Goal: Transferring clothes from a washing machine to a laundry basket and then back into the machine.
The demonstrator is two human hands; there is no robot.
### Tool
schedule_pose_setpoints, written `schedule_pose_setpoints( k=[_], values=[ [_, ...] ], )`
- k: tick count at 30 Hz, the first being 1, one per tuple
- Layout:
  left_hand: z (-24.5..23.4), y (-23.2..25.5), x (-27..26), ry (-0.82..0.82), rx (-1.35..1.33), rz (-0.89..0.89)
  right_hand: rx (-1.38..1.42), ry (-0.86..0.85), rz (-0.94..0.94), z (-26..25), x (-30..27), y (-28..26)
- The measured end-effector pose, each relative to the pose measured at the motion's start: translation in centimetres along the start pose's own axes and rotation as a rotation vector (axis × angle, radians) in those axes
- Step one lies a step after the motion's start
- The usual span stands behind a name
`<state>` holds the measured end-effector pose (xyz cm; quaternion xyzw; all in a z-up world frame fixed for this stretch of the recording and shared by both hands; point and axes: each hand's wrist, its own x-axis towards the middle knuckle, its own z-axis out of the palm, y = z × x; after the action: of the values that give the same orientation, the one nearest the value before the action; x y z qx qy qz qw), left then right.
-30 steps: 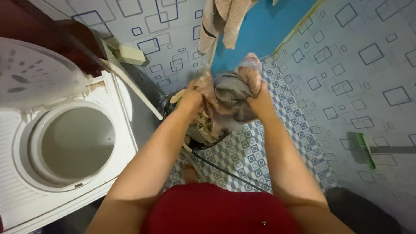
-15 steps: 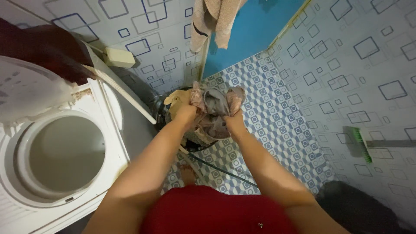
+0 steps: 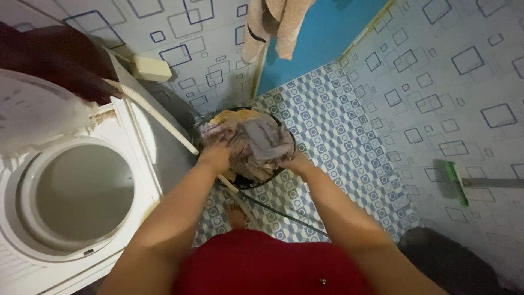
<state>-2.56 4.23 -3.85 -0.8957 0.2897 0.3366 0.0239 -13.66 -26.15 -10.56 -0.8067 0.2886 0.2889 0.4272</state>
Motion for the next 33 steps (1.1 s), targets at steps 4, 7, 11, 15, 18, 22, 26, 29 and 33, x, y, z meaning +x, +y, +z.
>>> schedule_pose_setpoints(
  k=[4, 7, 11, 15, 18, 22, 26, 29, 33],
  values=[
    [0.6, 0.3, -1.7, -0.032, -0.039, 0.0, 0.03, -0.023, 0.051, 0.1, -0.1, -0.8],
    [0.6, 0.2, -2.8, 0.026, -0.062, -0.017, 0.077, -0.019, -0.148, 1.5, 4.4, 2.2],
    [-0.6, -0.2, -6.9, 0.151, -0.116, -0.015, -0.289, 0.132, -0.615, 3.1, 6.0, 0.5],
    [0.3, -2.2, -9.3, 0.48, -0.19, 0.09, -0.017, -0.06, -0.442, 4.5, 0.5, -8.0],
    [-0.2, -3.1, -11.9, 0.794, -0.263, 0.158, -0.115, -0.046, -0.872, 6.6, -1.4, -12.9],
    [-3.4, -5.6, -17.6, 1.102, -0.272, 0.161, 0.013, -0.104, -1.013, 10.5, -3.9, -21.3],
    [-5.6, -11.3, -24.7, 1.215, -0.336, -0.031, 0.092, -0.205, -1.119, 13.8, -8.9, -31.6],
    [-7.3, -17.0, -30.2, 1.31, -0.34, -0.227, -0.311, 0.175, -1.375, 15.5, -16.8, -41.3],
    [-10.2, -25.4, -34.2, 1.463, -0.303, -0.306, -0.273, 0.33, -1.721, 18.6, -24.4, -52.0]
  ],
)
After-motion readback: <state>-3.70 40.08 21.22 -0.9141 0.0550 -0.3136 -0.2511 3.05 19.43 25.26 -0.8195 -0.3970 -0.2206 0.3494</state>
